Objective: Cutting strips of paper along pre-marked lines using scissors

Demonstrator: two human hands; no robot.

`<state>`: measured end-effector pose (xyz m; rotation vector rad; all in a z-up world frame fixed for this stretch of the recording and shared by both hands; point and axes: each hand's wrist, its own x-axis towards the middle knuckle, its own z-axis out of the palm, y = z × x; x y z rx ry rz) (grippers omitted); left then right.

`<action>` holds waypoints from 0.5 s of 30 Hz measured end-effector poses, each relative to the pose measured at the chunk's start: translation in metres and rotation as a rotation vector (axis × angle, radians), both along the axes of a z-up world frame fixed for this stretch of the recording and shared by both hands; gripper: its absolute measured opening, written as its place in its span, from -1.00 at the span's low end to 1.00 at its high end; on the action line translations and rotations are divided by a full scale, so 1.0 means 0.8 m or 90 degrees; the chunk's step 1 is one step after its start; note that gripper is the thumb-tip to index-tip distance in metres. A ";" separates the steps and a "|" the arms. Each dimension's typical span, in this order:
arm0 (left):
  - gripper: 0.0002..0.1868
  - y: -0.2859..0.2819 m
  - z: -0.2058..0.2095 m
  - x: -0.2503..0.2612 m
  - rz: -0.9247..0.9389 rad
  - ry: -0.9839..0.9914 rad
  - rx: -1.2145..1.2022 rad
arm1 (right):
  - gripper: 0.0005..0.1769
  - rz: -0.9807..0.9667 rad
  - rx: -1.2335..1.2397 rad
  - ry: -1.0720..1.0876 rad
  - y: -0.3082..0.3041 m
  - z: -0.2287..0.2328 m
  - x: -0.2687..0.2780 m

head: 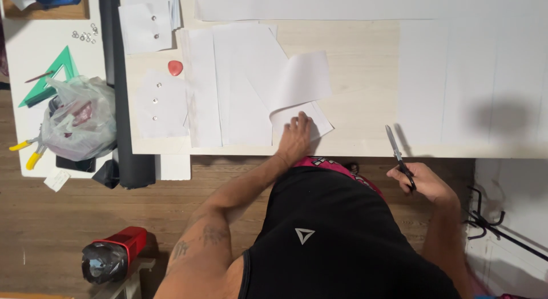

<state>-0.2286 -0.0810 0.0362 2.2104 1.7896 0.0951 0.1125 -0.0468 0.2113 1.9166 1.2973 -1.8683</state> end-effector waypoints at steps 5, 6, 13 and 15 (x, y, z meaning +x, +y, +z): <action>-0.63 0.010 -0.021 0.017 -0.105 0.227 0.080 | -0.57 0.030 0.019 0.037 0.001 -0.029 0.016; -0.62 0.014 -0.020 0.020 -0.127 0.275 0.056 | -0.55 0.023 0.016 0.061 0.001 -0.038 0.022; -0.30 0.055 0.107 -0.064 -0.151 0.018 0.086 | -0.51 0.024 0.011 0.077 -0.002 -0.055 0.038; -0.23 0.081 0.189 -0.119 -0.112 -0.020 0.053 | -0.53 0.001 0.005 0.066 0.000 -0.065 0.043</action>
